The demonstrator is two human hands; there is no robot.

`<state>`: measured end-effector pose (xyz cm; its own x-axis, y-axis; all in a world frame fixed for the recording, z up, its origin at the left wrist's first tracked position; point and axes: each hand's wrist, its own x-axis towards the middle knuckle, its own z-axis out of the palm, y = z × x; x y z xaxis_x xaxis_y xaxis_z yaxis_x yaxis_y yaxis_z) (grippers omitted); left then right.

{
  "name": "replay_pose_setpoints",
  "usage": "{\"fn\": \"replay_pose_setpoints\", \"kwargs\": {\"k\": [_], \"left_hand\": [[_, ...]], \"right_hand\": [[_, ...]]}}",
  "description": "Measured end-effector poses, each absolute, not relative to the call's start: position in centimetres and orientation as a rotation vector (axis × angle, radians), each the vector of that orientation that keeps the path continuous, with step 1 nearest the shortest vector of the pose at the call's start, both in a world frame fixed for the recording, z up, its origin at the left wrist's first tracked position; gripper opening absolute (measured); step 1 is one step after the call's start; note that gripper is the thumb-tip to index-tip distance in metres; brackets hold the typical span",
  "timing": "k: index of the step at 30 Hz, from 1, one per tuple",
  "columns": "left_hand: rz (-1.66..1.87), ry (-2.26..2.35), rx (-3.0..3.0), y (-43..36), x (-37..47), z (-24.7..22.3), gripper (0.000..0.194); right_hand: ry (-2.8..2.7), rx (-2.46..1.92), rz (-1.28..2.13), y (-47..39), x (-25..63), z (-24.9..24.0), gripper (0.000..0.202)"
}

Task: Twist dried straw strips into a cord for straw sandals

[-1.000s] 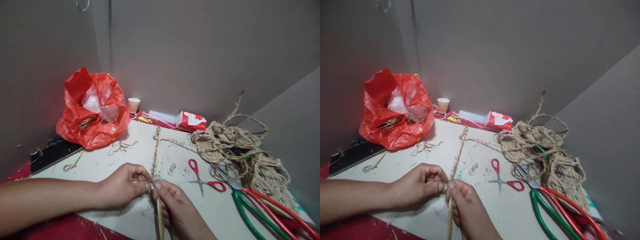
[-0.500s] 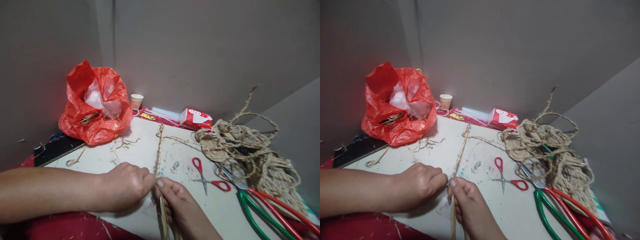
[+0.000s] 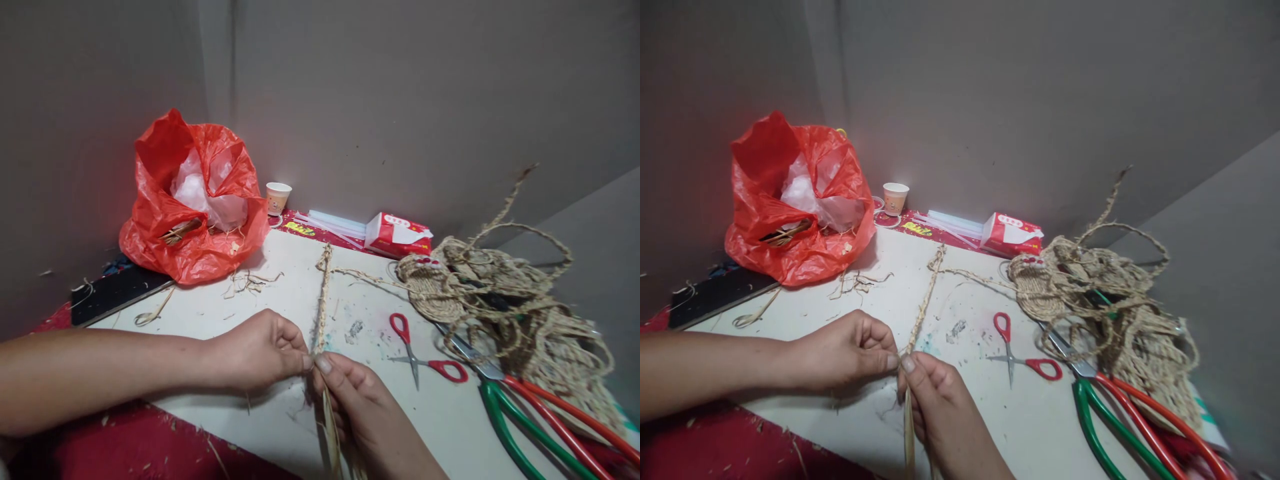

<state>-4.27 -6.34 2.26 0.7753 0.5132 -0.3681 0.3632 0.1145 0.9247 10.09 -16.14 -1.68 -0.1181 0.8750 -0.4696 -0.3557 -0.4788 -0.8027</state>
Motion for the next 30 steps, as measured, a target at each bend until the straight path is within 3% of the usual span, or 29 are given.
{"fn": "replay_pose_setpoints", "kwargs": {"k": [13, 22, 30], "left_hand": [[0.243, 0.823, 1.092, -6.6, -4.2, 1.9, 0.010], [0.199, 0.802, 1.351, -6.8, -4.7, 1.8, 0.016], [0.233, 0.817, 1.340, -7.9, -4.6, 2.1, 0.016]], "right_hand": [[-0.786, -1.274, 1.702, -16.2, 10.6, -1.6, 0.032], [-1.147, -1.537, 1.284, -16.4, 10.0, -1.5, 0.042], [-1.584, -1.762, 0.723, -16.5, 10.1, -0.9, 0.032]]}}
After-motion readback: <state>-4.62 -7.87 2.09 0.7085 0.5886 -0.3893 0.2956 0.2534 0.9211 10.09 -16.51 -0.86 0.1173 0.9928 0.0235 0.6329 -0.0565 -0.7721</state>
